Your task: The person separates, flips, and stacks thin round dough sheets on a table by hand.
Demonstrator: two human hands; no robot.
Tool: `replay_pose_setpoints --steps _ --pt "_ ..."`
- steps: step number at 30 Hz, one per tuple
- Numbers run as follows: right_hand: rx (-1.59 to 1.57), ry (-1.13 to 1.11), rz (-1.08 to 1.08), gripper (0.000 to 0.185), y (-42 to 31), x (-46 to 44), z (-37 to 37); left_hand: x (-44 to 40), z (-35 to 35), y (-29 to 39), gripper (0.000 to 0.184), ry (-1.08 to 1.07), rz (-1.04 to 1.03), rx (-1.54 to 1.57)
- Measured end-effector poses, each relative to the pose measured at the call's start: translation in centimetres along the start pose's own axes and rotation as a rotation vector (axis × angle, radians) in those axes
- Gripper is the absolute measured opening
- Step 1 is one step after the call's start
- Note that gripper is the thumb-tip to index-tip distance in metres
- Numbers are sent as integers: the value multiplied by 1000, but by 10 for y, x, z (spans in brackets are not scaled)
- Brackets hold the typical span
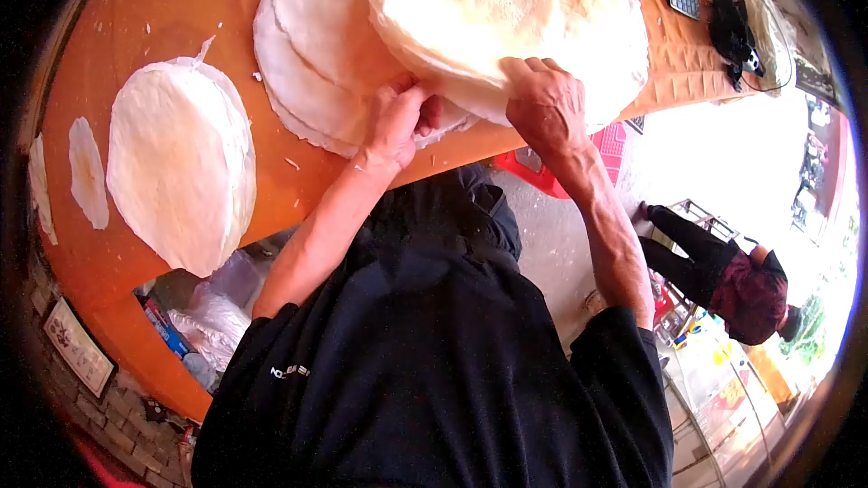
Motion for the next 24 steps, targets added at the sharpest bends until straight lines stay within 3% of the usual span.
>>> replay_pose_setpoints --steps 4,7,11,14,16,17,18,21,23,24 --pt "30 14 -24 34 2 7 3 -1 -16 10 16 -111 9 48" --pt "1 -31 24 39 -15 12 4 5 -31 9 19 -164 80 272" --pt "31 146 48 43 -25 17 14 9 -48 24 23 -265 33 320" --pt "18 67 -68 35 15 9 -3 11 -49 29 23 -306 6 293" --pt "172 60 -75 22 40 -6 20 14 -44 27 25 -308 10 237" --pt "232 28 -208 20 49 -18 49 16 -40 24 25 -315 14 232" --pt "350 126 -143 22 42 -27 87 18 -33 18 28 -298 42 206" --pt "319 345 2 17 -13 -26 150 37 -23 11 38 -270 62 137" --pt "302 229 70 15 -51 -21 120 47 -24 22 43 -274 -40 221" --pt "269 66 34 15 -55 -23 86 52 -25 28 40 -262 -70 273"
Point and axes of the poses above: each hand's wrist, its own x-axis away from the middle knuckle, its own z-axis out of the back of the hand, y = z × x, the point moved 10 cm from there along -x, towards the middle knuckle, and after that the axes turned 4 degrees about z, right-handed, at the moved point
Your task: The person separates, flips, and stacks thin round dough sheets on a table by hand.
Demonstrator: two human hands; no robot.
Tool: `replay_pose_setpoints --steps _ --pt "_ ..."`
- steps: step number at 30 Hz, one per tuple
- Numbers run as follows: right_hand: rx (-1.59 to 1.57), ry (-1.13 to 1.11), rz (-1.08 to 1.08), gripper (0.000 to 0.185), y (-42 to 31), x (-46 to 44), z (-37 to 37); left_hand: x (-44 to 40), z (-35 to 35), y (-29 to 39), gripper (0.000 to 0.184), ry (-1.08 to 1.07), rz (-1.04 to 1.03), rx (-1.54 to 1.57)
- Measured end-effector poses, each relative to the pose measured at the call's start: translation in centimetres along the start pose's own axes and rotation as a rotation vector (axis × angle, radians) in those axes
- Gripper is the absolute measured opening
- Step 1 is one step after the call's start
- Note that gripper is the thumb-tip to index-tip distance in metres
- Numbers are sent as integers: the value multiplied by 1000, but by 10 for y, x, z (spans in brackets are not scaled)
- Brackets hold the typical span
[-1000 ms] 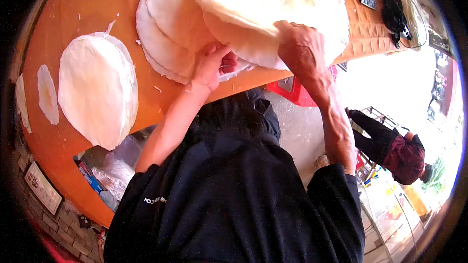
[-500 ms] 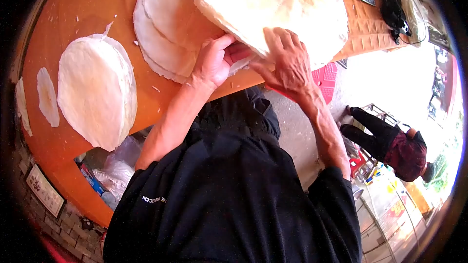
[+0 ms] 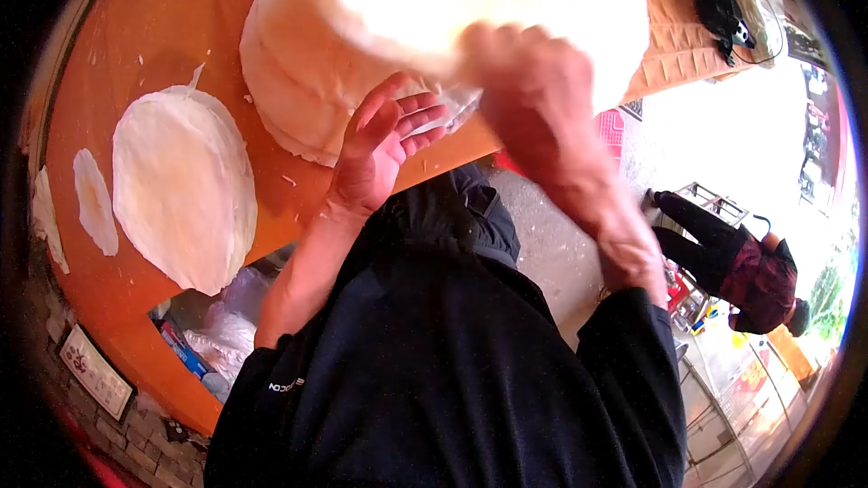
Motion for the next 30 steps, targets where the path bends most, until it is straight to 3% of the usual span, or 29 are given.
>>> replay_pose_setpoints --steps 3,5,7,9,11,12,13,15,16,17,18,21,23,25,26,30 --pt "-208 -337 39 16 -44 26 -103 2 3 -4 33 8 29 -15" --pt "-227 -232 91 20 -66 39 -109 2 36 -28 23 338 175 111" --pt "-268 -169 51 21 -68 42 -100 8 48 -24 24 469 75 42" --pt "-327 -228 7 32 -56 47 -90 11 51 -24 30 445 67 80" --pt "-720 -14 73 50 -33 42 -46 11 59 -7 35 409 -43 -34" --pt "-801 -62 -47 64 -5 47 -49 20 52 16 40 421 -221 19" --pt "-721 112 -103 54 24 50 -41 26 61 31 45 391 -185 -110" --pt "-758 242 -512 54 100 71 -76 32 84 47 47 366 -109 -114" --pt "-794 165 -729 61 128 76 -97 28 100 54 46 358 -86 -148" --pt "-815 95 -809 67 150 78 -129 24 114 57 46 353 -66 -184" --pt "-1042 34 -915 72 153 76 -152 22 127 56 46 354 -70 -191" --pt "-910 16 -854 73 152 55 -162 18 150 57 45 415 -107 -234" --pt "-958 -13 -822 64 149 47 -161 21 151 61 50 440 -130 -178" --pt "-1444 -155 -888 51 122 40 -167 19 160 64 49 459 -143 -155" --pt "-1447 -184 -907 43 122 41 -171 18 164 64 48 471 -145 -136" --pt "-1381 -303 -827 45 120 35 -185 20 165 66 38 536 -183 -129"
Point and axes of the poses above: each hand's wrist, its own x-axis away from the middle knuckle, its own z-axis out of the back of the hand, y = z × x, the point moved 10 cm from there along -x, towards the middle knuckle, and after that the axes turned 4 degrees about z, right-handed, at the moved point
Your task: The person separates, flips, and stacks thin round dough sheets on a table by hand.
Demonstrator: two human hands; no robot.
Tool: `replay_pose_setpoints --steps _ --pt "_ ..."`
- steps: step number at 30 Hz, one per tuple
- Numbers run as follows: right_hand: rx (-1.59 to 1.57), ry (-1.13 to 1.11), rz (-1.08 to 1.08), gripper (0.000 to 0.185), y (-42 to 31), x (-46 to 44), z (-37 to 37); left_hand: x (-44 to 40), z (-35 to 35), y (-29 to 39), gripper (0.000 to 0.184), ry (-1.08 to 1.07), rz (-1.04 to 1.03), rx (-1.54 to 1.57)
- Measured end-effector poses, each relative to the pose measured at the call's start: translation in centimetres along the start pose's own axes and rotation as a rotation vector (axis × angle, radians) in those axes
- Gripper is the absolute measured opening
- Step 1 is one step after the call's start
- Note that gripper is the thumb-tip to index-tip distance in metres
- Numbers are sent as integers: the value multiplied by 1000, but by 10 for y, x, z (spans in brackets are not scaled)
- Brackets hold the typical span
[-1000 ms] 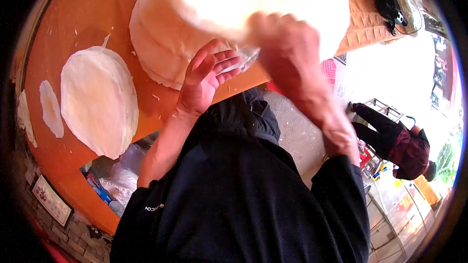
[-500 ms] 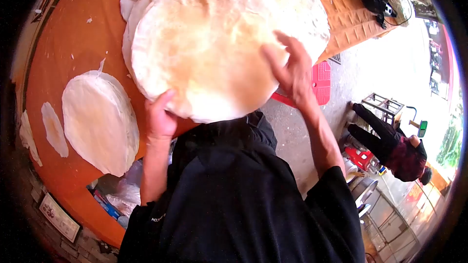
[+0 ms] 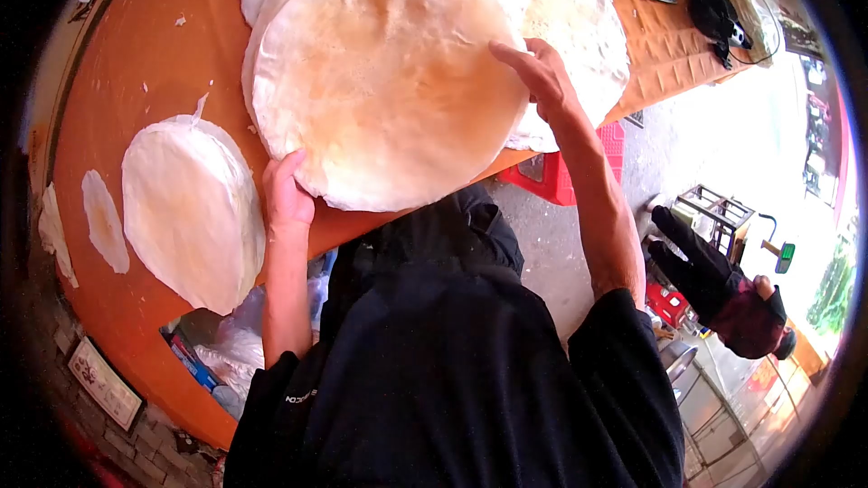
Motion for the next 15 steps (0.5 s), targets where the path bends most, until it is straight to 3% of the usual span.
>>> replay_pose_setpoints --steps 3,5,6,10,13,14,15 --pt "42 175 -5 43 -5 4 13 2 -4 0 36 2 -20 23" --pt "-397 -57 -55 46 4 -5 -8 2 -3 -3 36 8 -16 26" --pt "-497 -60 -99 46 7 -8 -12 3 0 -3 36 10 -13 24" --pt "-306 44 63 40 -27 5 -10 3 -2 -4 38 -16 -69 85" --pt "-474 -72 -37 44 -9 -3 -15 5 -3 -6 39 -26 -62 98" --pt "-326 -13 -41 47 4 -10 -8 6 -4 -4 40 -53 -74 87" --pt "92 136 -133 48 11 -4 10 6 -2 -2 40 -47 -82 96"
Point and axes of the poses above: each hand's wrist, its own x-axis away from the middle knuckle, its own z-axis out of the back of the hand, y = z × x, the point moved 10 cm from there along -x, towards the middle knuckle, and after that the axes turned 4 degrees about z, right-handed, at the moved point
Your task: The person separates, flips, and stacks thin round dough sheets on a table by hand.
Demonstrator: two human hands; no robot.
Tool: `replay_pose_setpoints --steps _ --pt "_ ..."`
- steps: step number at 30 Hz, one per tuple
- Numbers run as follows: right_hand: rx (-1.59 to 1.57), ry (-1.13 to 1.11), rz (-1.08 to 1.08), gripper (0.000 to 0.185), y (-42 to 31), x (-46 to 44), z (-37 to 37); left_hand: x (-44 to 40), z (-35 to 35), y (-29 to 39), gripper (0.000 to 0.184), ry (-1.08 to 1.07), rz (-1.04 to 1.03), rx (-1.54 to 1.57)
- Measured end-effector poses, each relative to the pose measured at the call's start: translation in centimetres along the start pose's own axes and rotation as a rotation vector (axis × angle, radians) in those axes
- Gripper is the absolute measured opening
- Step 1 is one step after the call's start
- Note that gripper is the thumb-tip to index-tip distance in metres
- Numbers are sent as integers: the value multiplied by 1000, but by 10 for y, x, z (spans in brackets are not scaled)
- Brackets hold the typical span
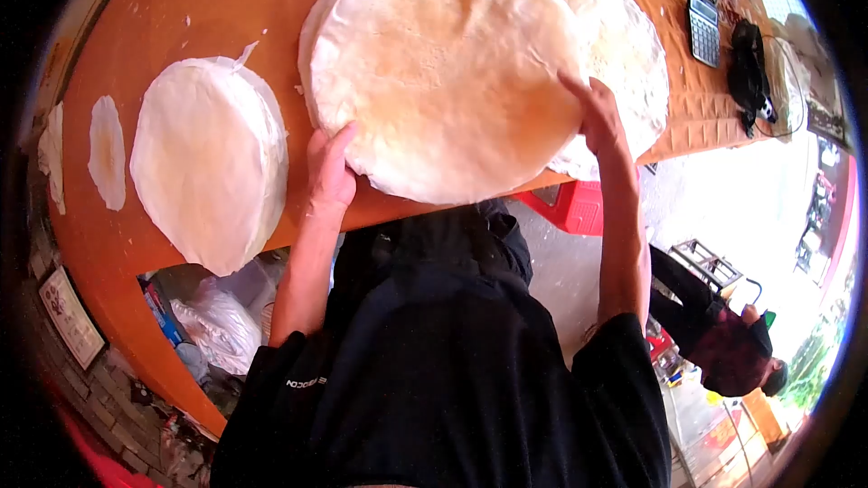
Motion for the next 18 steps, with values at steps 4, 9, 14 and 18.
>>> replay_pose_setpoints --steps 4,9,14,18 --pt "0 52 307 46 -41 47 -12 4 -6 3 40 -56 -2 -67" --pt "-227 -137 350 40 -62 69 -29 18 11 21 39 -35 -43 -70" --pt "-315 -121 210 31 -8 34 -32 13 28 7 39 25 30 -60" --pt "-234 -56 304 28 -69 51 -29 16 31 12 31 16 29 -43"
Point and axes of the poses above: each hand's wrist, its own x-axis away from the middle knuckle, its own z-axis out of the back of the hand, y = z × x, the point moved 10 cm from there along -x, towards the middle knuckle, and after that the axes turned 4 degrees about z, right-handed, at the moved point
